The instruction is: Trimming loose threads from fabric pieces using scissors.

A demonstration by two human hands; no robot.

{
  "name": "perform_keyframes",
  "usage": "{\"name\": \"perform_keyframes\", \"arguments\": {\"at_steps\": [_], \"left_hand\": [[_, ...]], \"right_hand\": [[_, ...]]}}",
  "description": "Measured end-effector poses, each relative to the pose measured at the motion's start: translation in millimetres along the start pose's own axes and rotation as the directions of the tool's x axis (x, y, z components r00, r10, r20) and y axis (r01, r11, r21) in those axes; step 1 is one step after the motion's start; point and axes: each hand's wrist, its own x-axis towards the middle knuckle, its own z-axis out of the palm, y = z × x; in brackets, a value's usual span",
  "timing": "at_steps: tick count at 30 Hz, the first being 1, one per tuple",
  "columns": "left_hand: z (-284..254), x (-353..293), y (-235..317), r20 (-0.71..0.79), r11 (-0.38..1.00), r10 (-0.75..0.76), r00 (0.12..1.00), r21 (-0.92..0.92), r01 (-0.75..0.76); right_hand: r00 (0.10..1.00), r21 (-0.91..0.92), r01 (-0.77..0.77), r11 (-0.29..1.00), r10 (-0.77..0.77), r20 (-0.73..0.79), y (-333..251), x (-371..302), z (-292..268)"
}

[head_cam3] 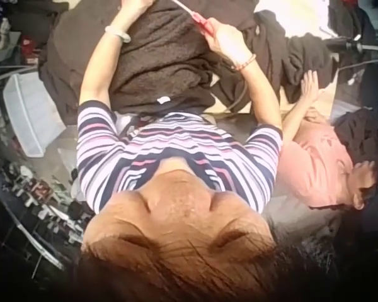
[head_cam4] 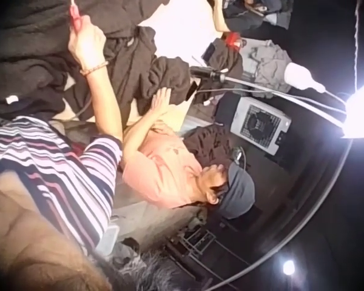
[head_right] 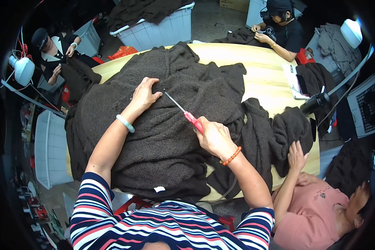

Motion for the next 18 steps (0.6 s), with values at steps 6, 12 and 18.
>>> {"name": "perform_keyframes", "arguments": {"at_steps": [6, 12, 18], "left_hand": [[7, 24, 2, 0.319, 0.982, -0.164, 0.933, 0.140, 0.125], [6, 19, -22, 0.385, 0.944, -0.198, 0.901, -0.174, 0.282], [12, 16, -34, 0.351, 0.947, -0.182, 0.918, -0.188, 0.259]], "right_hand": [[1.000, -0.043, -0.025, 0.999, 0.025, 0.000, 3, 8, 4], [0.997, -0.096, 0.057, 0.994, -0.062, -0.051, -3, 12, 6], [0.997, -0.105, 0.053, 0.993, -0.057, -0.042, -4, 23, 9]]}}
